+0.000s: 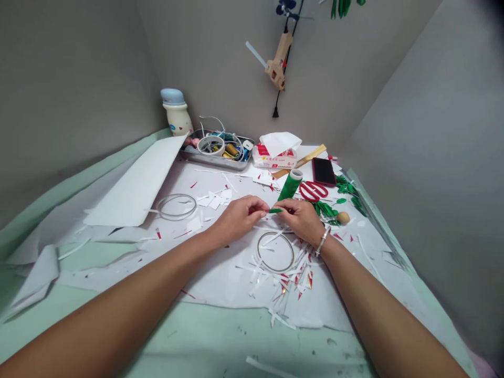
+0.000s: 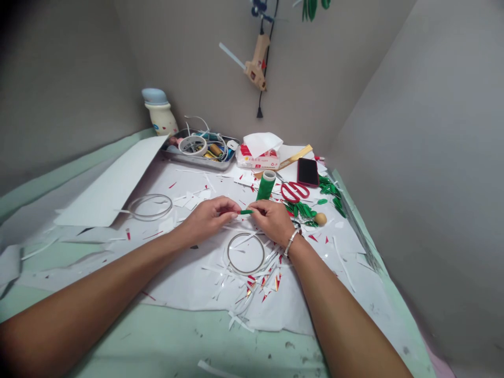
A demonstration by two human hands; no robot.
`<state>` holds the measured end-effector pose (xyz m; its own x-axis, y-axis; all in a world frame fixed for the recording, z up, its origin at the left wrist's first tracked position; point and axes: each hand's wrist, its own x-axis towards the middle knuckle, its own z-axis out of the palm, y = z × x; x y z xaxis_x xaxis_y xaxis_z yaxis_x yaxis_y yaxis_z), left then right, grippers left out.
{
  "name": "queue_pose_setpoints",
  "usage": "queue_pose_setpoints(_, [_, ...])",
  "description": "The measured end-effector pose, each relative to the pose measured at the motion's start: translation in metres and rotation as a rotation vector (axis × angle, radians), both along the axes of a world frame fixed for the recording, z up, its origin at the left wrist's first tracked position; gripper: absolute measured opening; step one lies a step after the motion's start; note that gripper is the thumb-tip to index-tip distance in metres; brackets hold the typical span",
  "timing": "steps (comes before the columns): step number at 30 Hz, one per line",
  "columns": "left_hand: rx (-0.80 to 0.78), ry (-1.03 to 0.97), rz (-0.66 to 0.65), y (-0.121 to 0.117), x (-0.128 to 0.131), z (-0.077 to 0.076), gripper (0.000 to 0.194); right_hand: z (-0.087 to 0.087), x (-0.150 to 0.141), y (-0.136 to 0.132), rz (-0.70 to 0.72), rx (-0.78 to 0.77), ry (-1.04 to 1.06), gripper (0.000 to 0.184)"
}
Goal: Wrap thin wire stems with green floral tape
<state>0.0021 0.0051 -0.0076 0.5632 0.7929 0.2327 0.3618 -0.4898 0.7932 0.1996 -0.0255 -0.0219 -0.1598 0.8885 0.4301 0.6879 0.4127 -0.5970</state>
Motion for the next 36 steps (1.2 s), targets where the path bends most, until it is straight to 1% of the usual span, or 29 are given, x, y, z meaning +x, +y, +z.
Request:
queue_pose_setpoints(4, [0.04,-0.021,0.099,0.001,-0.001,0.001,0.016,0.004,-0.007,-0.006,0.06,0.03,-0.142,0.015])
queue_pose_setpoints(9, [0.118,0.002,0.18,0.001,-0.003,-0.002,0.014,0.011,-0.017,-0.013,0.141,0.037,-0.216,0.013])
queue_pose_setpoints(13, [0.172,0.017,0.191,-0.001,-0.002,-0.001,0.013,0.011,-0.019,-0.014,0.15,0.047,-0.216,0.013])
queue_pose_setpoints(19, [0.163,0.01,0.207,-0.002,-0.002,0.001,0.013,0.01,-0.017,-0.014,0.135,0.041,-0.198,0.014])
queue_pose_setpoints(23, [0.128,0.002,0.216,-0.003,-0.003,0.003,0.026,0.01,-0.017,-0.014,0.127,0.038,-0.2,0.014])
queue_pose_setpoints(24, [0.126,0.007,0.215,-0.003,-0.003,0.003,0.026,0.009,-0.017,-0.014,0.13,0.039,-0.202,0.014])
queue_pose_setpoints(28, [0.151,0.047,0.193,-0.003,-0.003,0.003,0.014,0.01,-0.017,-0.014,0.147,0.046,-0.218,0.013])
queue_pose_setpoints(36, [0.178,0.095,0.217,-0.002,-0.004,0.002,0.015,0.01,-0.02,-0.016,0.172,0.056,-0.296,0.011])
